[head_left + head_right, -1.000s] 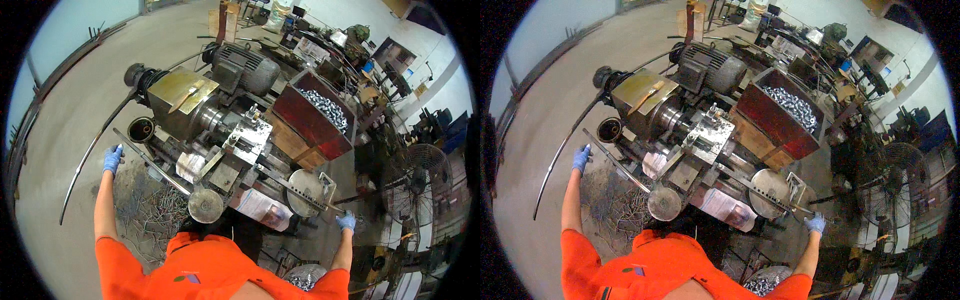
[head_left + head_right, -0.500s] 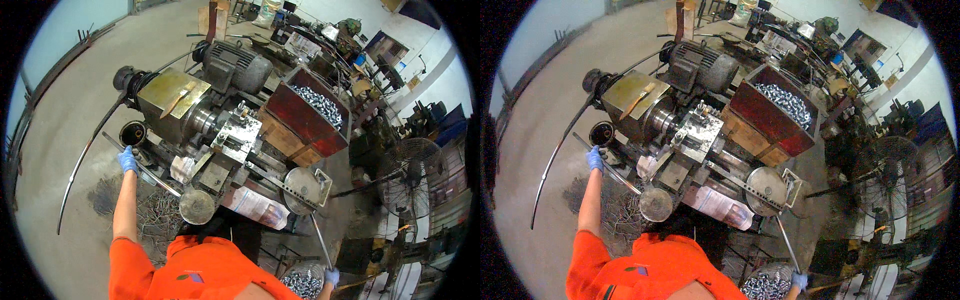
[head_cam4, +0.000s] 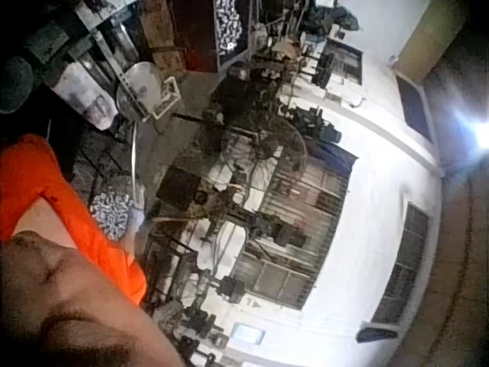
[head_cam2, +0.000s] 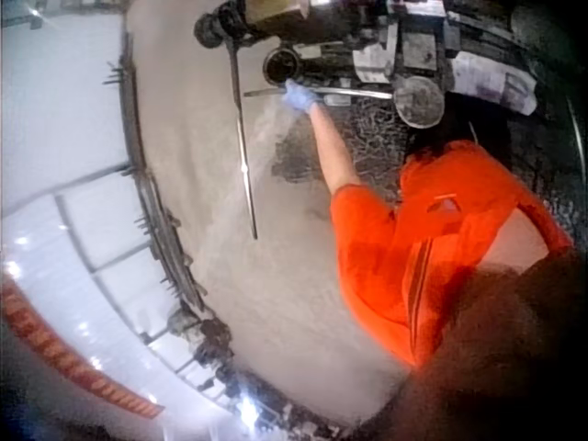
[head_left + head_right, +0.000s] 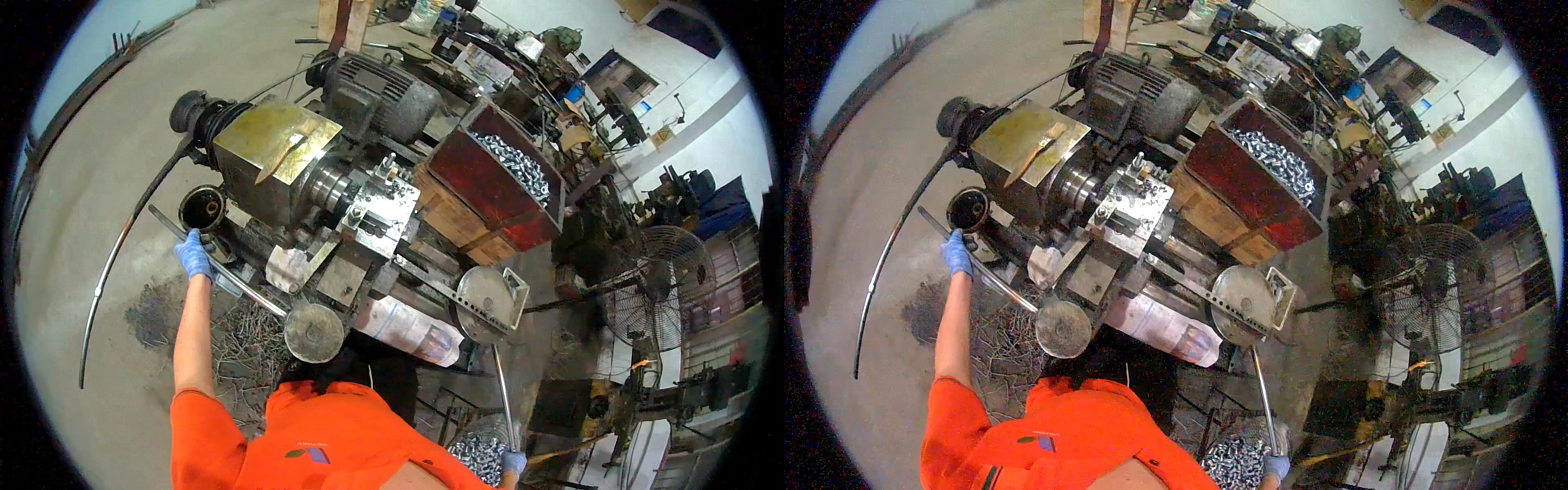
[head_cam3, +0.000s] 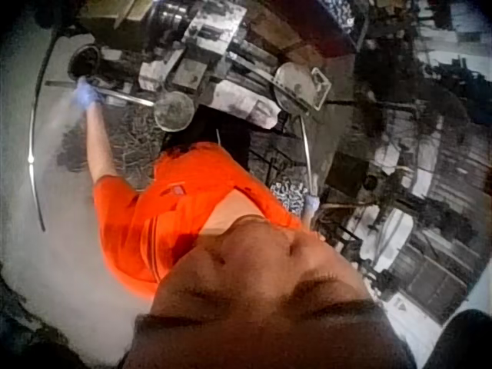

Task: The person picks up metal components from a tray and inserts them into a lathe machine, then pulls a lever and uses their hand to turn the chuck, repeating this process for several parts.

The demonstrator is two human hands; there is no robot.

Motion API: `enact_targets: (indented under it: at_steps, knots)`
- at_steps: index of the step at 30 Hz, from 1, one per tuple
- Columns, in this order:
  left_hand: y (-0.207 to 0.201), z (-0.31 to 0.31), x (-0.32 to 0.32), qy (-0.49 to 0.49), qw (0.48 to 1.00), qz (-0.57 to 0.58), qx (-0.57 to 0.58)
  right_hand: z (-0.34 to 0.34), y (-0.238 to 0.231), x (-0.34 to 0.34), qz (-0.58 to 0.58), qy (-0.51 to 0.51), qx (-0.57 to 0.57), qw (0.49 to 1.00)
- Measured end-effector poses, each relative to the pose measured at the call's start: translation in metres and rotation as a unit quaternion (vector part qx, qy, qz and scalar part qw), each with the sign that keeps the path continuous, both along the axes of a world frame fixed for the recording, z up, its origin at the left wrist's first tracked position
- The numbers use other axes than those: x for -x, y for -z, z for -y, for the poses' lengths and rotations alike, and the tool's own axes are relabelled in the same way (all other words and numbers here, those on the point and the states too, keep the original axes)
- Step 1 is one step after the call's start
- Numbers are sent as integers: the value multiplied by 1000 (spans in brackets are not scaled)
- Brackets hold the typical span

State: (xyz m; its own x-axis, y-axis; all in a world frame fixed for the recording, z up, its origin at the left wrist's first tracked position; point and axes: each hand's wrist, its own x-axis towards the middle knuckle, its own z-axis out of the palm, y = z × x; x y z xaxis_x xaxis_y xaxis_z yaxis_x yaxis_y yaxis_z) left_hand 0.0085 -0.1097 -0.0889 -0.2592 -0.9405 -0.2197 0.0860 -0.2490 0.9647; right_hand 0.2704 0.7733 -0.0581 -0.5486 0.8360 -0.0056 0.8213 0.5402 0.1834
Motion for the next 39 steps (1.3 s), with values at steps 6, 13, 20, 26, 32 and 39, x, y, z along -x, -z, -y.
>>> enact_targets:
  at_steps: [6,13,20,26,32,39]
  knots:
    - [12,10,-3,23,1000,8,-10,7,-5,0,-8,21,32,999]
    - [21,18,-4,45,999,15,14,10,-5,0,12,16,35,999]
    - [17,15,-3,52,998,9,17,20,-10,0,12,60,24,998]
    - [8,10,-4,36,999,24,6,26,-10,-3,-13,39,18,999]
    - [24,20,-3,30,999,29,14,44,-25,1,-3,29,34,999]
    - [23,20,-2,32,999,32,18,48,-20,-1,4,60,9,998]
